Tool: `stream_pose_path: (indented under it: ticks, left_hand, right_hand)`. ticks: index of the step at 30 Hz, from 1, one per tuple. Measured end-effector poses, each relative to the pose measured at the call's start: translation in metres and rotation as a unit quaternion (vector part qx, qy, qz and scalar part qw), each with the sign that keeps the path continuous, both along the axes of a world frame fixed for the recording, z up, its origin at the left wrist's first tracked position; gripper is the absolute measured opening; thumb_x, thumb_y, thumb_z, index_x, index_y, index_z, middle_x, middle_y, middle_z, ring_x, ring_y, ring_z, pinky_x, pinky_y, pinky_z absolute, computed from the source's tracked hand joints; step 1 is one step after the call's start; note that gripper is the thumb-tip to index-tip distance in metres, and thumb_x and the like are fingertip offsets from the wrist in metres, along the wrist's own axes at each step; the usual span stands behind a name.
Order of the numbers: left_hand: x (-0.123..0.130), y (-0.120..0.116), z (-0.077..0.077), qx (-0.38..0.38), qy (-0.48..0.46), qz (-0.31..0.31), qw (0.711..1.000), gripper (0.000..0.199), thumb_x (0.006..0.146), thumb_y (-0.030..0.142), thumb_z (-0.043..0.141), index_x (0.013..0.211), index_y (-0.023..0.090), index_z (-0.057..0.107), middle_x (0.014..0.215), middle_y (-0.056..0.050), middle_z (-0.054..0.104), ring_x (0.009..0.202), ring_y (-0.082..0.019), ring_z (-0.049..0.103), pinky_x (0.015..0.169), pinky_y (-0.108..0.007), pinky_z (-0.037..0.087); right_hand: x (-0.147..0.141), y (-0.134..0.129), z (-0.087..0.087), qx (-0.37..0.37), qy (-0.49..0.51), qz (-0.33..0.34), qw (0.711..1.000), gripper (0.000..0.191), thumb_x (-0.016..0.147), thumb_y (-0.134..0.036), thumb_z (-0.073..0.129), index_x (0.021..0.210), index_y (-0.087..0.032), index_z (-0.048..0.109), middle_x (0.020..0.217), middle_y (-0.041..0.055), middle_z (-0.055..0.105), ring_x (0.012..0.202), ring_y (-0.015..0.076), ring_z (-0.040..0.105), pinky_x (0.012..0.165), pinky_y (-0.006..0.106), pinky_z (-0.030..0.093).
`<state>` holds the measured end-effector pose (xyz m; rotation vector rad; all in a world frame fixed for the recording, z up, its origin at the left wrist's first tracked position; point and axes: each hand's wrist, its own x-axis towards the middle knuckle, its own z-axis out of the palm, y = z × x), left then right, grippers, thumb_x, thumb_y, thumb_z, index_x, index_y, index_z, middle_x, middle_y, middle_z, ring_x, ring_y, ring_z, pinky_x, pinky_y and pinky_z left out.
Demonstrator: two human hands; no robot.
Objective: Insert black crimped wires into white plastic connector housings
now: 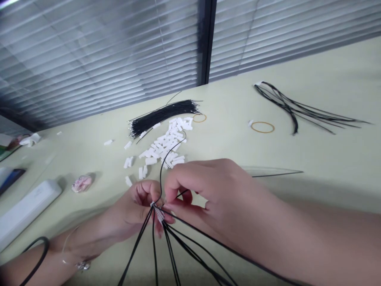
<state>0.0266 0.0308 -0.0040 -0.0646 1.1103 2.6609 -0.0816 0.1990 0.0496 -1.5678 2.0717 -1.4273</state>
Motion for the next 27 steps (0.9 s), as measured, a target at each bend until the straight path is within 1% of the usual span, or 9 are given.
stream_pose_path:
  ticks: [7, 10, 14, 17, 19, 21, 24, 27]
  left_hand:
    - [0.001, 0.001, -0.001, 0.006, 0.002, -0.001, 1.000, 0.017, 0.077, 0.004, 0.077, 0.076, 0.014, 0.063, 0.067, -0.001, 0.072, 0.077, -0.017, 0.074, 0.069, -0.022, 0.059]
    - [0.001, 0.001, -0.002, 0.013, 0.011, -0.005, 1.000, 0.016, 0.079, 0.003, 0.074, 0.077, 0.014, 0.063, 0.068, -0.002, 0.073, 0.073, -0.015, 0.073, 0.065, -0.019, 0.058]
    - [0.001, 0.000, -0.003, 0.011, 0.023, -0.010, 1.000, 0.015, 0.079, 0.005, 0.076, 0.078, 0.013, 0.063, 0.068, -0.001, 0.073, 0.069, -0.013, 0.072, 0.061, -0.018, 0.058]
    - [0.000, 0.000, -0.003, -0.004, 0.012, -0.005, 1.000, 0.019, 0.076, 0.005, 0.078, 0.075, 0.012, 0.062, 0.068, -0.001, 0.072, 0.064, -0.012, 0.071, 0.058, -0.016, 0.057]
    - [0.000, 0.000, -0.003, -0.009, 0.003, -0.007, 1.000, 0.022, 0.073, 0.006, 0.081, 0.074, 0.012, 0.060, 0.070, -0.002, 0.073, 0.062, -0.013, 0.071, 0.057, -0.016, 0.057]
    - [0.000, 0.001, -0.003, -0.009, -0.001, -0.013, 1.000, 0.024, 0.072, 0.008, 0.083, 0.074, 0.012, 0.060, 0.072, -0.002, 0.073, 0.063, -0.013, 0.071, 0.057, -0.016, 0.057]
    - [0.001, 0.002, -0.004, -0.006, 0.003, -0.016, 1.000, 0.025, 0.071, 0.011, 0.085, 0.077, 0.011, 0.061, 0.071, -0.002, 0.073, 0.062, -0.013, 0.071, 0.057, -0.016, 0.056]
    - [0.002, 0.003, -0.005, -0.004, 0.005, -0.010, 1.000, 0.024, 0.072, 0.009, 0.084, 0.077, 0.011, 0.061, 0.070, -0.001, 0.073, 0.061, -0.012, 0.071, 0.057, -0.017, 0.058]
  right_hand:
    - [0.001, 0.002, -0.003, -0.009, 0.043, 0.002, 0.999, 0.020, 0.087, -0.024, 0.061, 0.067, -0.020, 0.058, 0.060, -0.0097, 0.062, 0.048, 0.0019, 0.051, 0.047, 0.013, 0.036]
    - [0.002, 0.003, -0.003, -0.004, 0.044, 0.006, 0.999, 0.020, 0.088, -0.025, 0.060, 0.069, -0.021, 0.057, 0.061, -0.0102, 0.062, 0.049, 0.0021, 0.051, 0.047, 0.013, 0.037]
    - [0.004, 0.005, -0.002, 0.010, 0.047, 0.007, 0.999, 0.018, 0.088, -0.020, 0.059, 0.071, -0.021, 0.056, 0.063, -0.0093, 0.062, 0.052, 0.0026, 0.052, 0.050, 0.013, 0.038]
    - [0.003, 0.005, -0.002, 0.014, 0.044, 0.019, 0.999, 0.016, 0.089, -0.020, 0.059, 0.073, -0.021, 0.055, 0.066, -0.0095, 0.062, 0.054, 0.0025, 0.053, 0.051, 0.013, 0.038]
    - [0.003, 0.005, -0.003, 0.020, 0.043, 0.029, 0.998, 0.016, 0.088, -0.018, 0.059, 0.073, -0.021, 0.055, 0.066, -0.0096, 0.062, 0.055, 0.0023, 0.052, 0.051, 0.012, 0.038]
    - [0.004, 0.006, -0.006, 0.024, 0.062, 0.028, 0.997, 0.015, 0.086, -0.013, 0.056, 0.073, -0.020, 0.054, 0.066, -0.0090, 0.060, 0.055, 0.0026, 0.050, 0.050, 0.013, 0.036]
    - [0.005, 0.011, -0.010, 0.042, 0.124, 0.033, 0.991, 0.016, 0.085, -0.007, 0.050, 0.074, -0.019, 0.052, 0.066, -0.0068, 0.056, 0.054, 0.0044, 0.045, 0.047, 0.016, 0.032]
    - [0.007, 0.016, -0.011, 0.048, 0.143, 0.044, 0.988, 0.019, 0.087, -0.006, 0.049, 0.074, -0.019, 0.045, 0.071, -0.0059, 0.056, 0.057, 0.0046, 0.047, 0.049, 0.017, 0.033]
